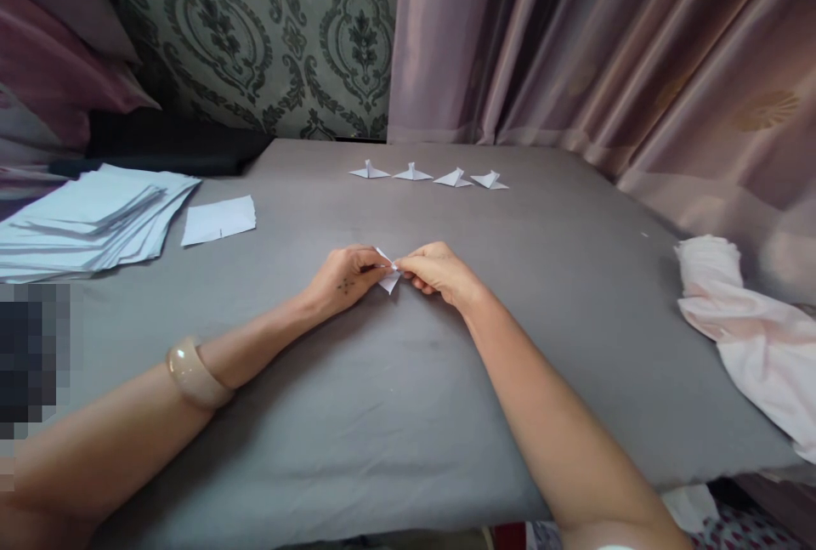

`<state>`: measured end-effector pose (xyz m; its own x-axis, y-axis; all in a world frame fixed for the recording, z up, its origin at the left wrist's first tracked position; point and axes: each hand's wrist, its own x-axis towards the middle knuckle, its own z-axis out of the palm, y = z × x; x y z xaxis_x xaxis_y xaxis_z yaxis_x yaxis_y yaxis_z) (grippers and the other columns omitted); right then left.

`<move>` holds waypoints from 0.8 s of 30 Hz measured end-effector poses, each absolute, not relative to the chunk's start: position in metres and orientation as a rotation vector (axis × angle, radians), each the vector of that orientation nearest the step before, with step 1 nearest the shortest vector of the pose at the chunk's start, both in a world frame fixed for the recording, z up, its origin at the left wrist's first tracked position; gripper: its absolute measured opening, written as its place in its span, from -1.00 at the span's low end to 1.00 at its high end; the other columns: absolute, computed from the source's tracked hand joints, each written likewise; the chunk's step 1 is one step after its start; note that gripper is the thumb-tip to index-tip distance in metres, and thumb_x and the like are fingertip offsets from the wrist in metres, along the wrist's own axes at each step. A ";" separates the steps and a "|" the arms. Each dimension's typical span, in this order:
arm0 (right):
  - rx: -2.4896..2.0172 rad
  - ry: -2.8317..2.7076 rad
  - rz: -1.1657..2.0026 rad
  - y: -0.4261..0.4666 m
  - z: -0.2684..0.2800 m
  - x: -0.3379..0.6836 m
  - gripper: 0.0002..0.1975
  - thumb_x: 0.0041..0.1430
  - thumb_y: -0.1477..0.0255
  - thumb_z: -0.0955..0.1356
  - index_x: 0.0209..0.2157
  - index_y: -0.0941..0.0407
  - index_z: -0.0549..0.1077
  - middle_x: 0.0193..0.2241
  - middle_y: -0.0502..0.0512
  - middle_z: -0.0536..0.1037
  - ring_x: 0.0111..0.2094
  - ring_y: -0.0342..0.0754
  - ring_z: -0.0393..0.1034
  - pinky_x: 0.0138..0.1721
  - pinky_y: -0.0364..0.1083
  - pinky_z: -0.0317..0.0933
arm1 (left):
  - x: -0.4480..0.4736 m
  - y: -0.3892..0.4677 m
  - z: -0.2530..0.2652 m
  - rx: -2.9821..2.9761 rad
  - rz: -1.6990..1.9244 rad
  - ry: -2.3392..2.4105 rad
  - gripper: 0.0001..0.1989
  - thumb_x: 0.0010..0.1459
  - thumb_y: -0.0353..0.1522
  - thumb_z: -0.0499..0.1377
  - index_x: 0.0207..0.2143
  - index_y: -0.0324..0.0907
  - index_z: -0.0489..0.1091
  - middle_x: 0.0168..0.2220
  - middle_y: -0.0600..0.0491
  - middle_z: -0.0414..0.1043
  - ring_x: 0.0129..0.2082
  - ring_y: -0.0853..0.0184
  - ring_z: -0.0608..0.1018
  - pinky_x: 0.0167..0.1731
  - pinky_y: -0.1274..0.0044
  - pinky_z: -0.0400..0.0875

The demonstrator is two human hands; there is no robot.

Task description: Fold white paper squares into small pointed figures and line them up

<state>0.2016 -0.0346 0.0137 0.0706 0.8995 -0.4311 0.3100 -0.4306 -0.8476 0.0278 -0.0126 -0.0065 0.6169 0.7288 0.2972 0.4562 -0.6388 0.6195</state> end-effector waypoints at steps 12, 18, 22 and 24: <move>-1.771 -1.107 1.313 -0.035 0.014 0.209 -0.79 0.07 0.45 0.40 -0.60 0.19 0.39 -0.74 -0.09 0.28 -0.74 -0.33 0.07 -0.77 -0.29 -0.07 | 0.028 -0.014 -0.009 2.333 0.773 1.009 -0.82 0.17 -0.43 0.11 -0.36 -0.20 0.53 -0.36 0.01 0.53 -0.38 0.36 0.50 -0.35 0.57 0.31; -1.722 -0.971 1.221 -0.036 0.006 0.211 -0.83 0.09 0.43 0.38 -0.53 0.19 0.42 -0.72 -0.08 0.31 -0.76 -0.32 0.06 -0.78 -0.28 -0.09 | 0.018 0.000 -0.013 2.242 0.939 1.327 -0.82 0.14 -0.38 0.13 -0.38 -0.20 0.54 -0.42 0.01 0.53 -0.43 0.34 0.48 -0.38 0.54 0.30; -1.733 -1.010 1.204 -0.038 0.001 0.210 -0.82 0.09 0.39 0.38 -0.52 0.18 0.41 -0.75 -0.10 0.30 -0.78 -0.31 0.03 -0.78 -0.27 -0.10 | 0.010 0.015 -0.021 2.164 0.990 1.549 -0.81 0.15 -0.37 0.10 -0.37 -0.20 0.52 -0.39 -0.02 0.52 -0.39 0.30 0.49 -0.33 0.50 0.32; -1.732 -1.021 1.194 -0.039 0.001 0.208 -0.81 0.08 0.38 0.38 -0.53 0.17 0.40 -0.76 -0.10 0.29 -0.78 -0.31 0.04 -0.77 -0.27 -0.10 | 0.008 0.019 -0.024 2.179 0.946 1.583 -0.83 0.15 -0.35 0.12 -0.34 -0.20 0.49 -0.36 -0.03 0.51 -0.34 0.28 0.48 -0.27 0.47 0.33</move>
<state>0.2084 -0.0392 0.0015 0.2347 0.9156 -0.3266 0.1805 -0.3712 -0.9109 0.0084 0.0195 -0.0238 0.1823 0.9231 0.3386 0.7358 -0.3565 0.5758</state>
